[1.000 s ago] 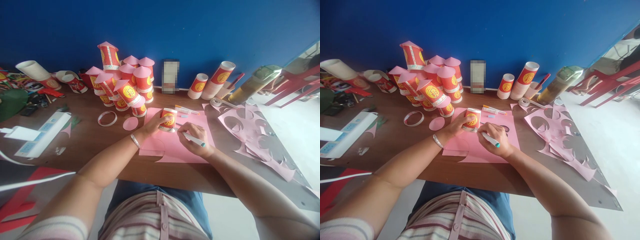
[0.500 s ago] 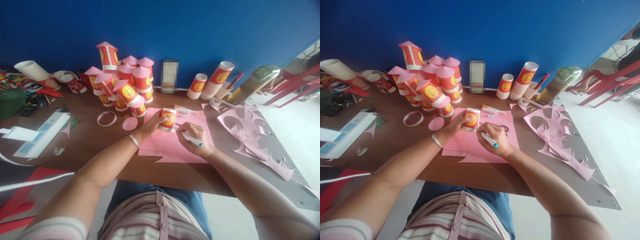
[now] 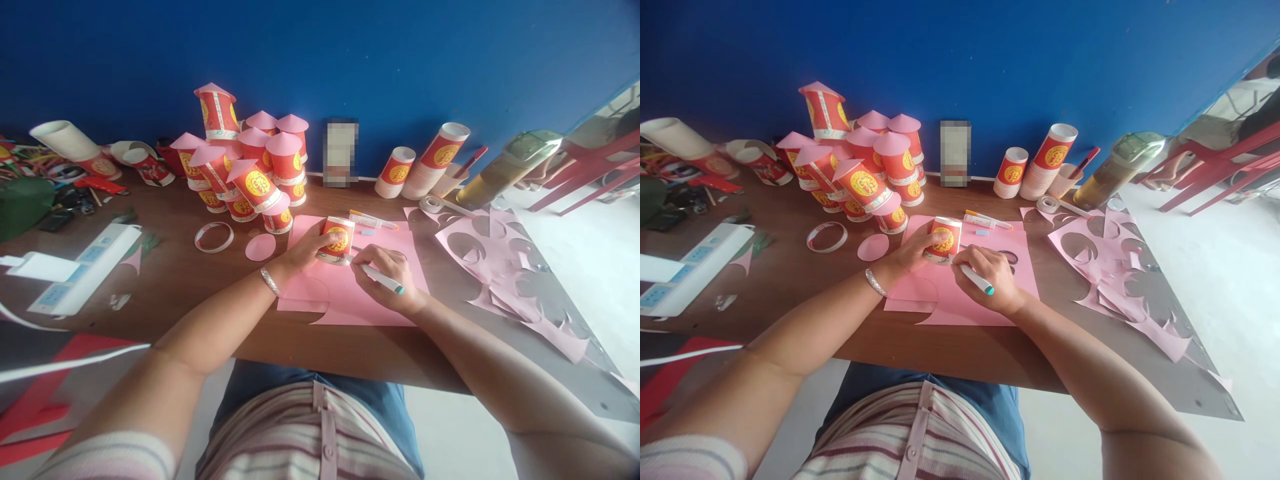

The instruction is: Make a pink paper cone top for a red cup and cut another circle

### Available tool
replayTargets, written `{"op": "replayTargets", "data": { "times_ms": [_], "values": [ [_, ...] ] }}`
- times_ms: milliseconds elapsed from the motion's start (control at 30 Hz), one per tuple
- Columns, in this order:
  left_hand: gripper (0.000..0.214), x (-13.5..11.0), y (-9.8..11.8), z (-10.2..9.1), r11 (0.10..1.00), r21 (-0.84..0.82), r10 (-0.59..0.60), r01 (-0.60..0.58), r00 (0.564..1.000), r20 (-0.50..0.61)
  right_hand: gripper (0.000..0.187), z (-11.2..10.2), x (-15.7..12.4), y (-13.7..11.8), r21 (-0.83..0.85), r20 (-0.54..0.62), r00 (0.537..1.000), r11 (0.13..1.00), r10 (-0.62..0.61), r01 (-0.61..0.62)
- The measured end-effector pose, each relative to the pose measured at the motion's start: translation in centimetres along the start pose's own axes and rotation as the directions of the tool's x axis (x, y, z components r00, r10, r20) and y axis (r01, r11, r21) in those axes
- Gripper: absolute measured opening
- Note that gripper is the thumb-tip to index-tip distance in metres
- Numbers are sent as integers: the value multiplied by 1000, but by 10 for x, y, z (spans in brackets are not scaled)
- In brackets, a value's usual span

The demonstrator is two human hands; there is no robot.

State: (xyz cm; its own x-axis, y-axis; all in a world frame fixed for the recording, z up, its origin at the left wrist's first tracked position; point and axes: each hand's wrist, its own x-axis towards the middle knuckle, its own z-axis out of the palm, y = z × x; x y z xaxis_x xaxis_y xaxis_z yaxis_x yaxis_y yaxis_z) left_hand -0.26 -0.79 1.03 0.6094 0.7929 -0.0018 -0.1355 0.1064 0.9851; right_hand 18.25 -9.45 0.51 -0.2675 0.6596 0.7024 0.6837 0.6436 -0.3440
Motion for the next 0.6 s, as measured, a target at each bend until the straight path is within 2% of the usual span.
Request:
{"op": "replayTargets", "data": {
  "times_ms": [267,600],
  "values": [
    [37,0,0,1,996,-85,-20,22,999,28,14,0,1,-2,7,-7,1000,1000,-6,7],
    [37,-1,-2,1,995,-96,-24,29,998,54,14,3,1,-3,15,0,1000,1000,21,-21]
  ]
}}
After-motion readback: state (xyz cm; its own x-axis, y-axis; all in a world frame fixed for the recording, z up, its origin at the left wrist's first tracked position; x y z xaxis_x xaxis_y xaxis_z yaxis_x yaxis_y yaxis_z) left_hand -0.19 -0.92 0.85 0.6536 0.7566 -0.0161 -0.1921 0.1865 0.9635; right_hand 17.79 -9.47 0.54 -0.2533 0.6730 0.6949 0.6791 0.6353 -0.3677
